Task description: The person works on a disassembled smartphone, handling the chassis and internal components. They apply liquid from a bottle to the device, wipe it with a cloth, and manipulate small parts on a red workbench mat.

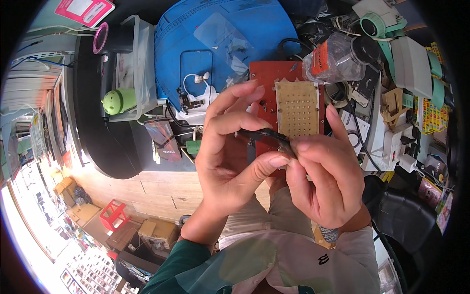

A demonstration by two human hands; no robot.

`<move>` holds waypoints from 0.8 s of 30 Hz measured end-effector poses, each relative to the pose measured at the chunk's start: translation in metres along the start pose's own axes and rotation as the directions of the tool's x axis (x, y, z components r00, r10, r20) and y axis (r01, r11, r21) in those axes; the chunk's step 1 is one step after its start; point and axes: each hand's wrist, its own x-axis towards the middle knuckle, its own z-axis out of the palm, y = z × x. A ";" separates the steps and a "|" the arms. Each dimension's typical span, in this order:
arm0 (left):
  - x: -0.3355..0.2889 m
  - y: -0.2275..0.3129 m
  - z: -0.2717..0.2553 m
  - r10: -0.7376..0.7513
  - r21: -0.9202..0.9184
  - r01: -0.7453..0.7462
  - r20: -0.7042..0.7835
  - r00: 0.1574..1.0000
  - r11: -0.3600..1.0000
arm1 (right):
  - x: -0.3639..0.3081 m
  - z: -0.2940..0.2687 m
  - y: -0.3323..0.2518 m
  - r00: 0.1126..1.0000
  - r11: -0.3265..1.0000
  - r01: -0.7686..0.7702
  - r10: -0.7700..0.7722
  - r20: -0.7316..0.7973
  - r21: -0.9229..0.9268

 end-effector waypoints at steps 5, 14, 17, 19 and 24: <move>0.001 -0.002 0.000 0.013 -0.003 -0.013 -0.009 1.000 1.000 | 0.002 0.000 -0.002 1.000 1.000 -0.009 0.009 -0.006 0.011; 0.001 -0.003 0.002 0.018 -0.029 -0.019 -0.024 1.000 0.999 | 0.001 0.002 -0.001 1.000 1.000 -0.007 0.007 -0.025 0.000; 0.001 -0.006 0.001 0.037 -0.035 -0.037 -0.017 0.999 0.999 | 0.002 0.001 -0.002 1.000 1.000 -0.018 0.018 -0.024 -0.001; 0.001 -0.007 0.002 0.044 -0.037 -0.045 -0.019 0.999 0.998 | 0.002 0.000 -0.003 0.999 1.000 -0.023 0.023 -0.029 -0.010; 0.002 -0.007 0.004 0.042 0.001 -0.042 -0.045 0.998 0.999 | 0.000 -0.006 0.003 1.000 0.998 -0.005 0.005 0.001 -0.068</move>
